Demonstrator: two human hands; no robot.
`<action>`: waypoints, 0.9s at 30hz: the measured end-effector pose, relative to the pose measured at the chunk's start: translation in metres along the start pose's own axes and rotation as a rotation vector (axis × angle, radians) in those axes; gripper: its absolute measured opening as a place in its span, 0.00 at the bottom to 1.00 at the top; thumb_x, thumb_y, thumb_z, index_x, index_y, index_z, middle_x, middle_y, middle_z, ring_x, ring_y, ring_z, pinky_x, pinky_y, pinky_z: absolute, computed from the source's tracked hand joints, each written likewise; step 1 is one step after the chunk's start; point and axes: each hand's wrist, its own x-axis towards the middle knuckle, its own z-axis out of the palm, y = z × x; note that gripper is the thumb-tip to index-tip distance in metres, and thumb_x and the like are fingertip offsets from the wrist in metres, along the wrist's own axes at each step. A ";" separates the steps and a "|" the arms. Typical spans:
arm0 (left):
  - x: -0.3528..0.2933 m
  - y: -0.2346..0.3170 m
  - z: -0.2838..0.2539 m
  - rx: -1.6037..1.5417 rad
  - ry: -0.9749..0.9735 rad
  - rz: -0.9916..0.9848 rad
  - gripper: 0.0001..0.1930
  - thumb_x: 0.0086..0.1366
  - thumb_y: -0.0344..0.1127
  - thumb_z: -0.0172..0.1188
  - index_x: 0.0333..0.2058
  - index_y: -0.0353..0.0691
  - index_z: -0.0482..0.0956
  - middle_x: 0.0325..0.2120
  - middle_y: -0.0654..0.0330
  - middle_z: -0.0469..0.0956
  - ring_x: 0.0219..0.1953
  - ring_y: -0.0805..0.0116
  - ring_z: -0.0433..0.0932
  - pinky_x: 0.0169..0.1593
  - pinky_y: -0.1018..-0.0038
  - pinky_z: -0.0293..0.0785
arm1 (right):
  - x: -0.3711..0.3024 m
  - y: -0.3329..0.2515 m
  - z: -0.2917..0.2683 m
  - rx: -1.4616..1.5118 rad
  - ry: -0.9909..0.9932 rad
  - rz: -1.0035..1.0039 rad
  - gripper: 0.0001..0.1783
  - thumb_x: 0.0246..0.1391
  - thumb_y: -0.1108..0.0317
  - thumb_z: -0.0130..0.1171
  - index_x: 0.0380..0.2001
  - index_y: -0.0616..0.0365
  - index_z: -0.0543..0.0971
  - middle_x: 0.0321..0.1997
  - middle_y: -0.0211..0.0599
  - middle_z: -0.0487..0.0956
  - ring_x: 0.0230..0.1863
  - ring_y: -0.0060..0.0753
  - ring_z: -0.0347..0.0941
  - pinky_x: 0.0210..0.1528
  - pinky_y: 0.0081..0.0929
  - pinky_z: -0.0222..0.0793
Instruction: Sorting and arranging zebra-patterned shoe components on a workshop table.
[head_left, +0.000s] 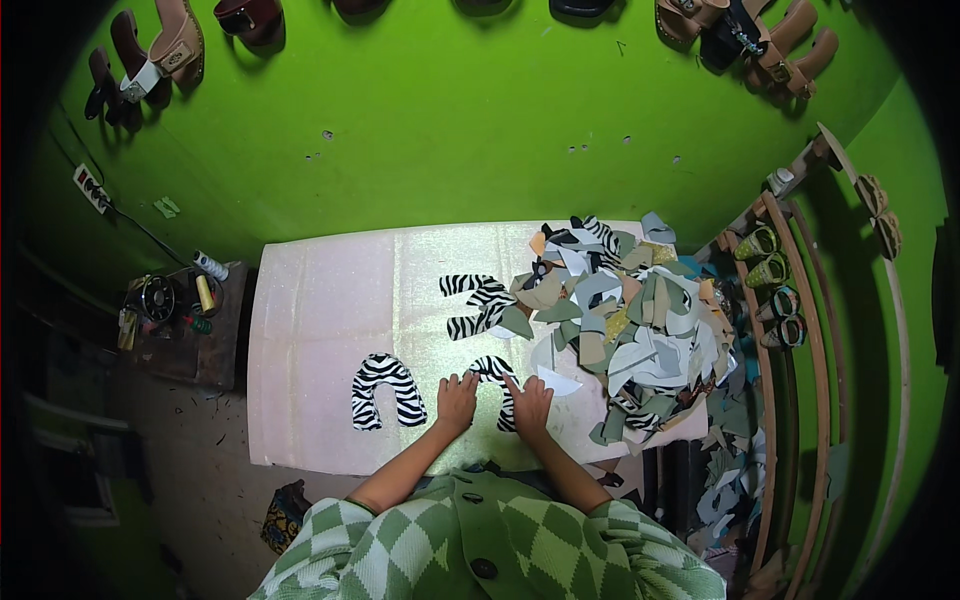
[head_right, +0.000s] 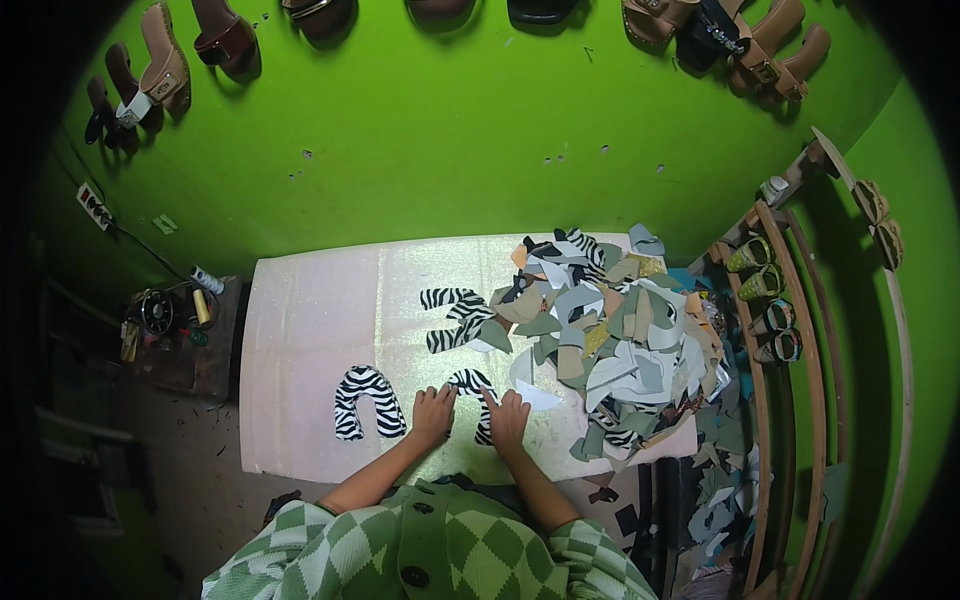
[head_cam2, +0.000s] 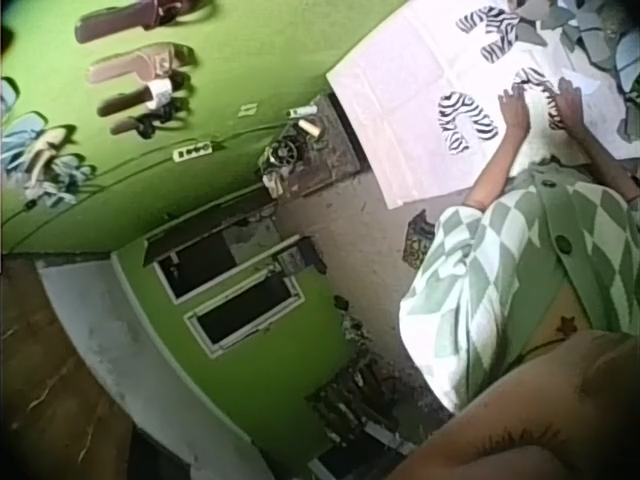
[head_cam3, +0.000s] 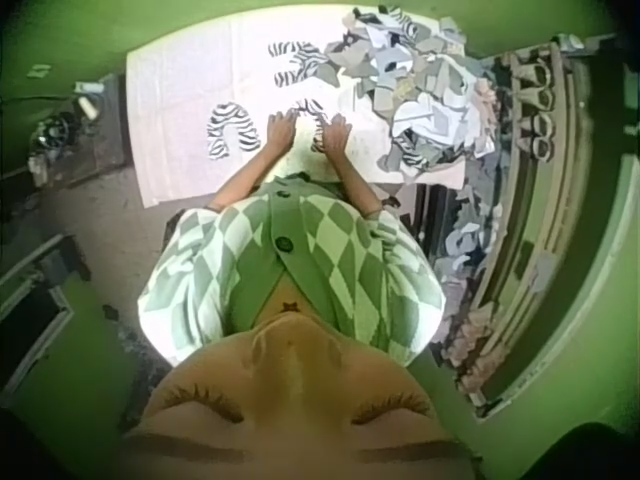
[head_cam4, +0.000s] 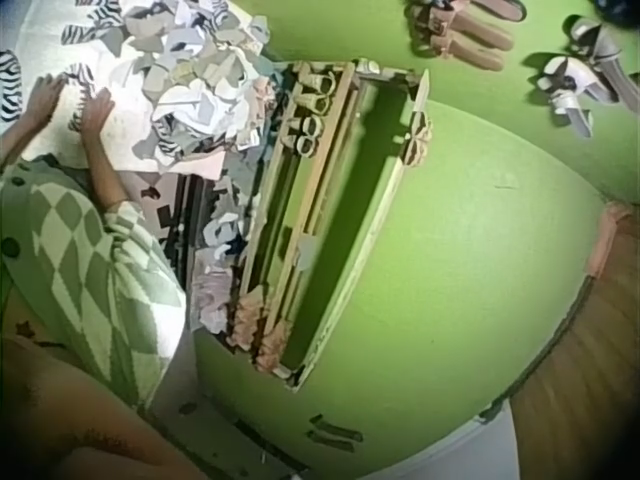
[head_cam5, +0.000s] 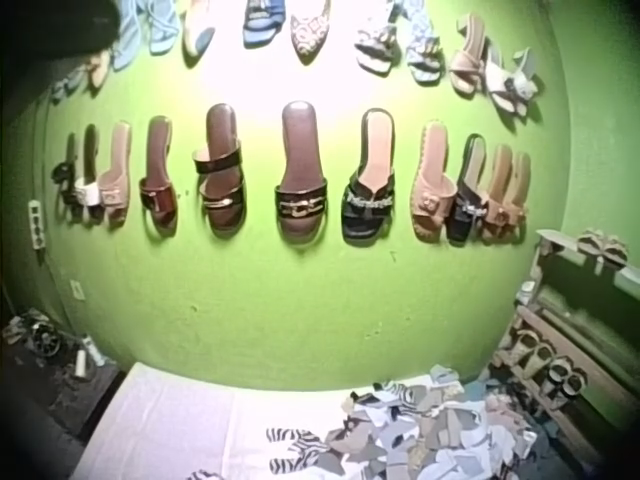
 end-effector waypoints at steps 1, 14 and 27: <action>0.000 0.001 -0.001 -0.032 0.010 -0.009 0.24 0.53 0.37 0.53 0.51 0.42 0.69 0.45 0.62 0.70 0.41 0.65 0.67 0.46 0.67 0.60 | -0.002 0.004 0.000 -0.002 0.034 0.003 0.25 0.49 0.72 0.46 0.50 0.32 0.73 0.28 0.33 0.63 0.33 0.33 0.61 0.34 0.32 0.51; -0.008 0.005 -0.011 -0.204 0.120 -0.158 0.24 0.53 0.35 0.53 0.52 0.49 0.70 0.44 0.51 0.66 0.44 0.55 0.62 0.49 0.63 0.56 | -0.009 0.004 -0.004 0.012 -0.064 0.101 0.27 0.51 0.73 0.45 0.52 0.31 0.72 0.29 0.35 0.64 0.35 0.35 0.62 0.36 0.33 0.51; 0.005 0.002 -0.010 -0.503 0.050 -0.468 0.25 0.51 0.36 0.59 0.49 0.40 0.67 0.45 0.54 0.66 0.47 0.56 0.65 0.45 0.62 0.66 | 0.021 -0.009 -0.016 0.425 -0.283 0.526 0.27 0.41 0.68 0.58 0.49 0.57 0.69 0.45 0.49 0.67 0.49 0.48 0.64 0.51 0.43 0.60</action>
